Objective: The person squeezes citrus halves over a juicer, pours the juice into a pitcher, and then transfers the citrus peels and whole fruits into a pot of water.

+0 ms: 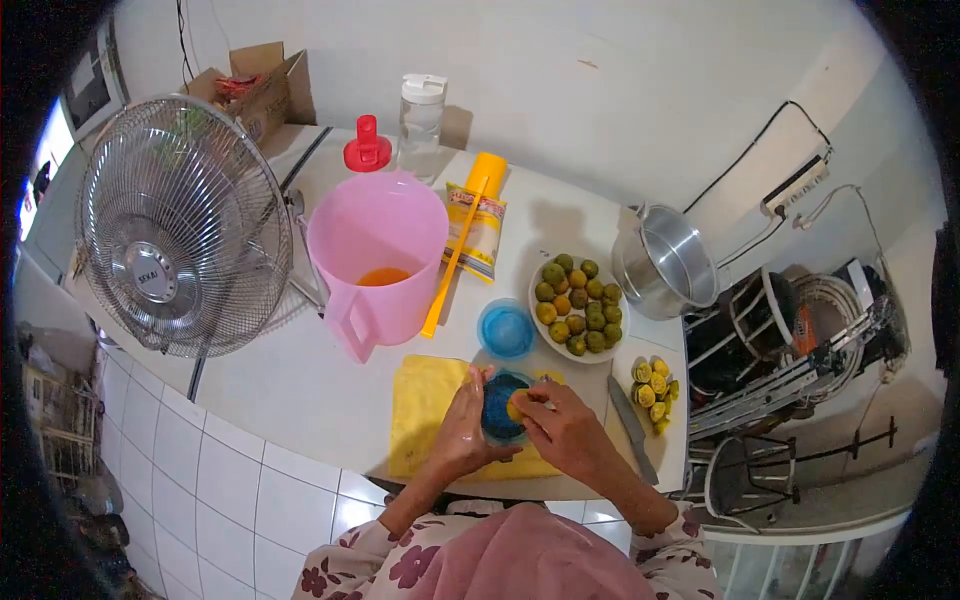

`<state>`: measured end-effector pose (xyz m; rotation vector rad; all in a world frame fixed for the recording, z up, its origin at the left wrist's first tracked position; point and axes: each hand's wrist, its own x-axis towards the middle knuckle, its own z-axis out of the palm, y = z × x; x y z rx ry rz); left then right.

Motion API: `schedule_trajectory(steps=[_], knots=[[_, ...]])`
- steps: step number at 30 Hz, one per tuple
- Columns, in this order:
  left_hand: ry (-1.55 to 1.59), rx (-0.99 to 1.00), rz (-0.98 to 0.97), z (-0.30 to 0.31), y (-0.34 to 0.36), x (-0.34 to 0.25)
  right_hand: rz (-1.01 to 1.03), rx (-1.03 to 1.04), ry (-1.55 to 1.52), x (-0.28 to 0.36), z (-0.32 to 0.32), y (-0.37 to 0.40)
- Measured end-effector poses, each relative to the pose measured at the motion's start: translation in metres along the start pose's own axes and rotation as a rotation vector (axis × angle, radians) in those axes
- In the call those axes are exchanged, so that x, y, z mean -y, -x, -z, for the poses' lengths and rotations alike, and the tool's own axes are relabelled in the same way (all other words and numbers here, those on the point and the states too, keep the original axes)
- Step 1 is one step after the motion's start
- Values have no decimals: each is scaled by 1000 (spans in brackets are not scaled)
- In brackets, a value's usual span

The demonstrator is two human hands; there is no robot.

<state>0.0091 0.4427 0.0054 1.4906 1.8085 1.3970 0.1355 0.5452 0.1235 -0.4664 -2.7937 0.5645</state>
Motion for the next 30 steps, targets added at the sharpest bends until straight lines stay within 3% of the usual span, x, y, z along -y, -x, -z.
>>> schedule_trajectory(steps=[16, 30], knots=[[17, -129, -146, -2, -2, 8, 75, 87, 20, -16, -6, -4], [7, -59, -66, -3, -3, 7, 10, -10, -28, -13, -15, -6]])
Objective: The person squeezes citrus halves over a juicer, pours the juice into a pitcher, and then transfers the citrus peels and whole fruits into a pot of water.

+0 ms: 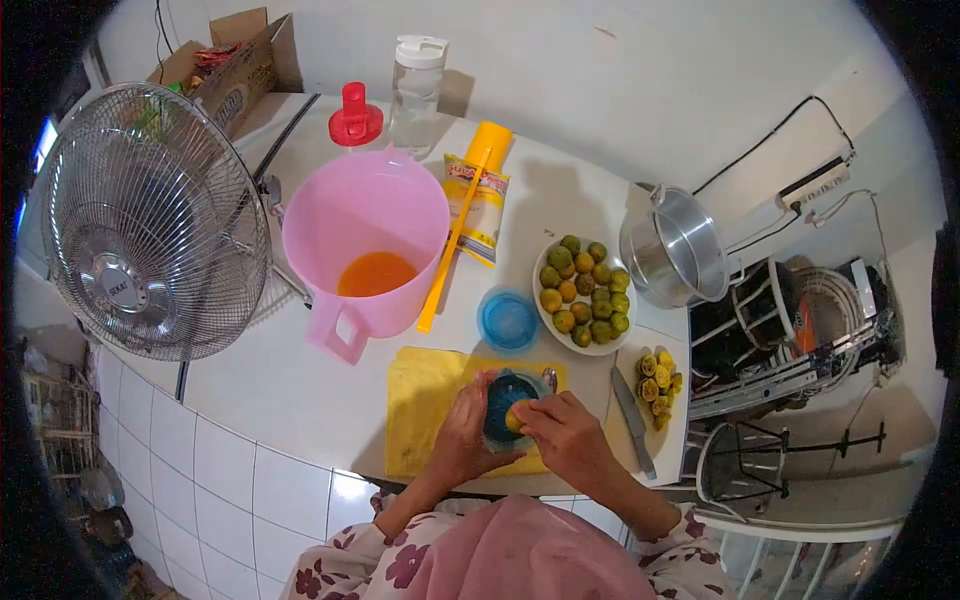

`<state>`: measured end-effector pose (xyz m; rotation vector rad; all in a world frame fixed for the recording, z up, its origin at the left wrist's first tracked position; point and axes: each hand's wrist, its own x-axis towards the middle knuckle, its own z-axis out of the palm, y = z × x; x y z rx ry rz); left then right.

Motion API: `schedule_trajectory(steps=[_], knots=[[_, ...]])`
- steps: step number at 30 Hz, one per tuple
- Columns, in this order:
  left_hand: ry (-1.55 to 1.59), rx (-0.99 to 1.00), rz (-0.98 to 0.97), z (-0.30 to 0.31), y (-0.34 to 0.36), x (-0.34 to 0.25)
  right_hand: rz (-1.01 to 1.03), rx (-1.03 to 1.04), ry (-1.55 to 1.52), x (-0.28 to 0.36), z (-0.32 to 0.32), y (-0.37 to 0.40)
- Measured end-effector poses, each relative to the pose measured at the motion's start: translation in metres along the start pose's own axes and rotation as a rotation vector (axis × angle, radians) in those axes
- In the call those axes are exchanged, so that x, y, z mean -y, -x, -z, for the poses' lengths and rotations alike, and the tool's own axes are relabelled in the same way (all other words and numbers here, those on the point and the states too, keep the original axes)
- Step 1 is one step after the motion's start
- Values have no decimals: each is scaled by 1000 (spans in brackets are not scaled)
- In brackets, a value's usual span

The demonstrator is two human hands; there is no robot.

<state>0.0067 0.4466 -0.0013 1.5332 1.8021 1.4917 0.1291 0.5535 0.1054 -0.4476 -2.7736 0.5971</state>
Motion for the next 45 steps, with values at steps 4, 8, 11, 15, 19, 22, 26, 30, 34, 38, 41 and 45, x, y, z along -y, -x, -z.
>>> schedule_trajectory(steps=[4, 8, 11, 15, 19, 22, 26, 30, 34, 38, 41, 45], knots=[[-2, -5, -5, -1, 1, 2, -25, 10, 54, 6, -3, 2], [29, -20, -4, -8, 5, 9, -61, -23, 61, 9, -6, 3], [20, -25, -27, -7, 5, 9, -74, -72, 46, 11, -7, 1], [-34, 23, 42, 0, 2, -2, -106, -117, -7, 6, -13, 2], [-41, 29, 35, -2, 1, 2, -145, -141, -36, 3, -23, 9], [-3, -11, 0, -6, 2, 4, -173, -201, -101, 1, -29, 12], [-57, -15, 2, -7, 1, 4, -145, -272, -69, -1, -34, 13], [-74, -44, -26, -8, 1, 6, -149, -357, -33, 2, -39, 11], [-103, -71, -40, -7, 0, 2, -156, -392, 0, 1, -41, 11], [-106, -90, -43, -2, 0, -5, -295, -300, -143, -2, -36, 15], [-91, -55, -39, -1, 0, -5, -436, -221, -385, -17, -27, 20], [-56, -45, -42, 0, -1, -5, -316, -190, -363, -23, -12, 22]])
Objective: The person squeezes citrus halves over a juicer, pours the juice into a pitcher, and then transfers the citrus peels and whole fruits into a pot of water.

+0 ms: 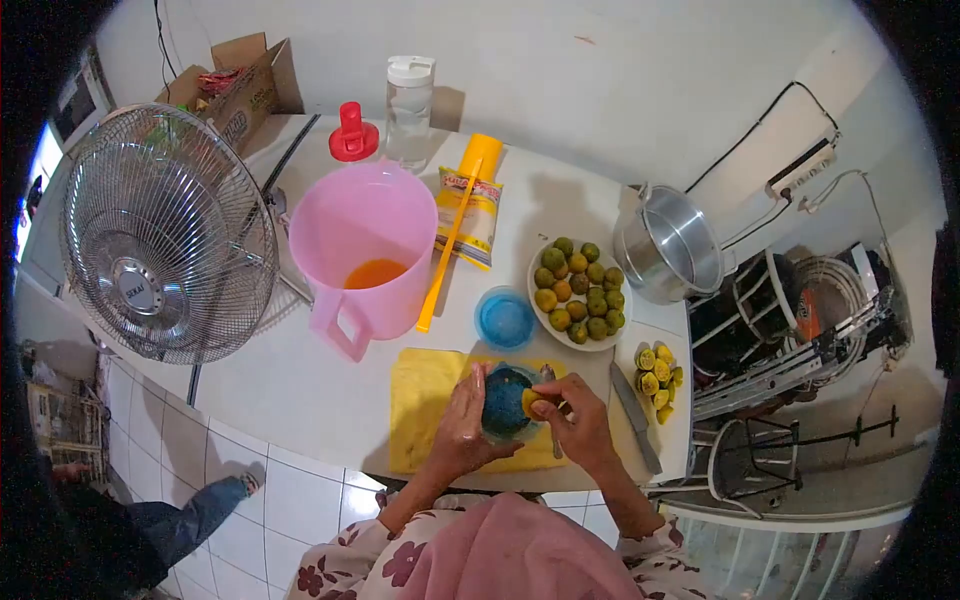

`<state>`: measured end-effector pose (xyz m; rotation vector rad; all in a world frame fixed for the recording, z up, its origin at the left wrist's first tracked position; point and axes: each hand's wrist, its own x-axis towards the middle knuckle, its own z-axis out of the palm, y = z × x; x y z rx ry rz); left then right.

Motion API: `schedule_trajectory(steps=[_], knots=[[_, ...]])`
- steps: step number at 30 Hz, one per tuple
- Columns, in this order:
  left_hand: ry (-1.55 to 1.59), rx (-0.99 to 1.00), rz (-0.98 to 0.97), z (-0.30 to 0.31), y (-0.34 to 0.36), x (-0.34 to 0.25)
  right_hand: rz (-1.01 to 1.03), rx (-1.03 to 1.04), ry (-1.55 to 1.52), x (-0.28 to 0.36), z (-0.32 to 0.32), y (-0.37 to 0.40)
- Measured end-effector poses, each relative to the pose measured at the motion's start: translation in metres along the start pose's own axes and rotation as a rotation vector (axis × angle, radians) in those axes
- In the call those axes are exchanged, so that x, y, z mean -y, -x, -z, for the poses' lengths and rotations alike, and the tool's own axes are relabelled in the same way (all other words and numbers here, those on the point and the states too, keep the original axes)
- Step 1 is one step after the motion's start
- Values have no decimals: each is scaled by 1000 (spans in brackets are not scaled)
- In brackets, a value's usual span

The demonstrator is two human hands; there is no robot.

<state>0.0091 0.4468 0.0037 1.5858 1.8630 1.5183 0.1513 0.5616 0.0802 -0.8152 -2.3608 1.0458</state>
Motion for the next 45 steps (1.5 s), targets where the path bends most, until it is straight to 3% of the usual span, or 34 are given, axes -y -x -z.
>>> schedule_trajectory(steps=[1, 3, 6, 16, 24, 32, 45], knots=[[-1, -1, 0, -1, 1, 1, 1, 0, 3, 4, 1, -2], [11, 0, -1, -2, 2, 2, 192, 67, 183, 11, 3, -6], [14, -3, -6, 0, 1, 0, 198, 203, 229, 11, 3, -4], [18, 27, 33, -3, 0, 5, 361, 265, 333, 22, 4, -7], [-27, 70, 55, -6, 5, 9, 403, 190, 378, 15, -5, -7], [-48, 103, 113, -5, 4, 5, 278, 22, 202, 6, -22, -1], [-91, 44, 49, -8, 4, 9, 271, -159, 173, 2, -43, 4]])
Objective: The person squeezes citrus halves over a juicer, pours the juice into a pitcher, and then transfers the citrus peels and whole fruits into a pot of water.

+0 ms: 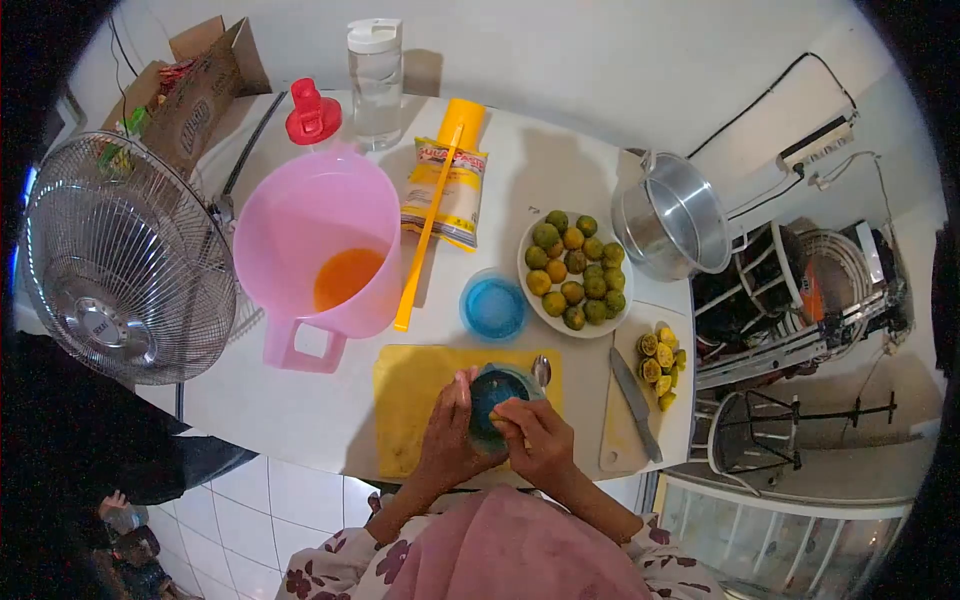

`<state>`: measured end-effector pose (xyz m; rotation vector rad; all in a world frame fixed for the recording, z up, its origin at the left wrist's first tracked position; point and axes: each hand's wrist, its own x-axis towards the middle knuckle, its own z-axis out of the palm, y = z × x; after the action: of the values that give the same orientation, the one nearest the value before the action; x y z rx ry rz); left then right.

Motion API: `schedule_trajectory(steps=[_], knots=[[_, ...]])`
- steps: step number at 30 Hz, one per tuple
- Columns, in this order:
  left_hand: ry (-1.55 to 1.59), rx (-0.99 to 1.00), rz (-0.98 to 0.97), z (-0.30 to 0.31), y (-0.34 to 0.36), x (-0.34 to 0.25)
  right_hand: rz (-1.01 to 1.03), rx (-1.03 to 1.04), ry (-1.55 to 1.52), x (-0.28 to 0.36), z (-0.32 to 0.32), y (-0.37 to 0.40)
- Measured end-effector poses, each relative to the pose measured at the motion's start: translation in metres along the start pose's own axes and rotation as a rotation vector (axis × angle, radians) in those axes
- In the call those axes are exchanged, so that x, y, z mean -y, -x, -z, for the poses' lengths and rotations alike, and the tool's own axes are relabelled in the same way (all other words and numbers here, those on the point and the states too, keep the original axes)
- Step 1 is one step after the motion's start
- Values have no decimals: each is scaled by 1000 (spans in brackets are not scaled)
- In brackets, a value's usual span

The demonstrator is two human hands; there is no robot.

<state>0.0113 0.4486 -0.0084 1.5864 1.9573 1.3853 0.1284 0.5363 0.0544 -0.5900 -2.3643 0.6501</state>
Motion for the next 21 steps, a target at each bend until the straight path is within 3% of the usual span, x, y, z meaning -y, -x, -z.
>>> schedule_trajectory(steps=[11, 16, 18, 19, 21], knots=[[-65, -9, -57, -6, 4, 8, -36, -103, 42, 4, -13, -1], [-10, 59, 86, 1, 0, -4, -62, -103, 11, 1, -3, -3], [12, 59, 77, 6, -1, -6, -454, -5, -334, -2, 9, -4], [37, 70, 74, 7, 0, -6, -451, -6, -331, -7, 16, -4], [30, 41, 31, 5, 0, -5, -795, 129, -850, -16, 30, -8]])
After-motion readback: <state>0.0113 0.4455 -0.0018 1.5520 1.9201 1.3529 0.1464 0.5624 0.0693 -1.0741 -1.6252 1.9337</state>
